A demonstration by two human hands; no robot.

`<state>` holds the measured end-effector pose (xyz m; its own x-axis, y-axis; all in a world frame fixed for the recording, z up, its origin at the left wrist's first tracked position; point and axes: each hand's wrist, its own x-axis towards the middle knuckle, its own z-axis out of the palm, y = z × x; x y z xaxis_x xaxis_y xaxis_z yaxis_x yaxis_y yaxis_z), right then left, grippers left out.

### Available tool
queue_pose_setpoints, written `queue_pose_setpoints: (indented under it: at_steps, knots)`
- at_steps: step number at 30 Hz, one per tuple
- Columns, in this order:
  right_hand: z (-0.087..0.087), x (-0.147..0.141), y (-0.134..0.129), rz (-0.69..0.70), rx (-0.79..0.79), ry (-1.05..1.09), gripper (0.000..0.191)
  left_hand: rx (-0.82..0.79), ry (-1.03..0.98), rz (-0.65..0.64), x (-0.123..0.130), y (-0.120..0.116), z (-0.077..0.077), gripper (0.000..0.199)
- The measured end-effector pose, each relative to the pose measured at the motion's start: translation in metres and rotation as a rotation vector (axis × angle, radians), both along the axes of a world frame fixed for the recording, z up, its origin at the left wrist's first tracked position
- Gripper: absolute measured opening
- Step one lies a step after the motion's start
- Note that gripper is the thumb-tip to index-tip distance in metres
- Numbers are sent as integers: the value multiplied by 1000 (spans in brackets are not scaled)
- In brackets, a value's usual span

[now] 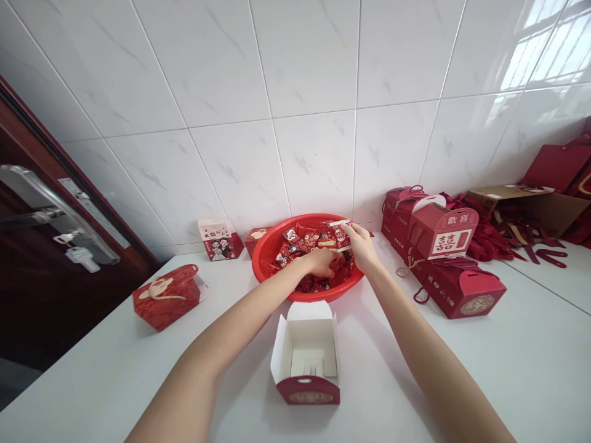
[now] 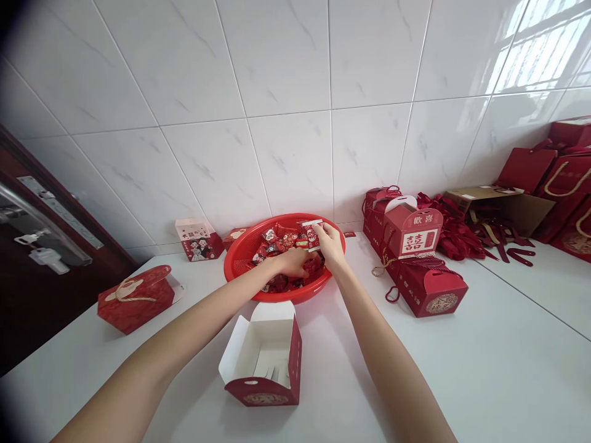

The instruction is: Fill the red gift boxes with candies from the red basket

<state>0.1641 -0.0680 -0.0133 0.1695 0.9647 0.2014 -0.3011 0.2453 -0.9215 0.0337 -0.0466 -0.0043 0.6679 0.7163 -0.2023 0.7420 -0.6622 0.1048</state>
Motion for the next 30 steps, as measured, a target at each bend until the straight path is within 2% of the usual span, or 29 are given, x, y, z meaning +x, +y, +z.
queue_pose_setpoints:
  at_steps: [7,10,14,19,27,30]
  knots:
    - [6,1,-4,0,-3,83,32,12,-372,127,-18,9,12,22]
    - [6,1,-3,-7,3,104,31,40,-447,174,-26,13,13,17]
    - [6,0,-2,-6,3,114,31,105,-477,250,-34,20,11,16]
    - [5,-1,-2,-19,7,110,30,194,-478,293,-39,26,10,35]
    - [6,-1,-3,5,21,130,30,263,-415,318,-39,19,14,51]
    - [7,0,-4,7,10,123,31,265,-319,362,-36,17,14,53]
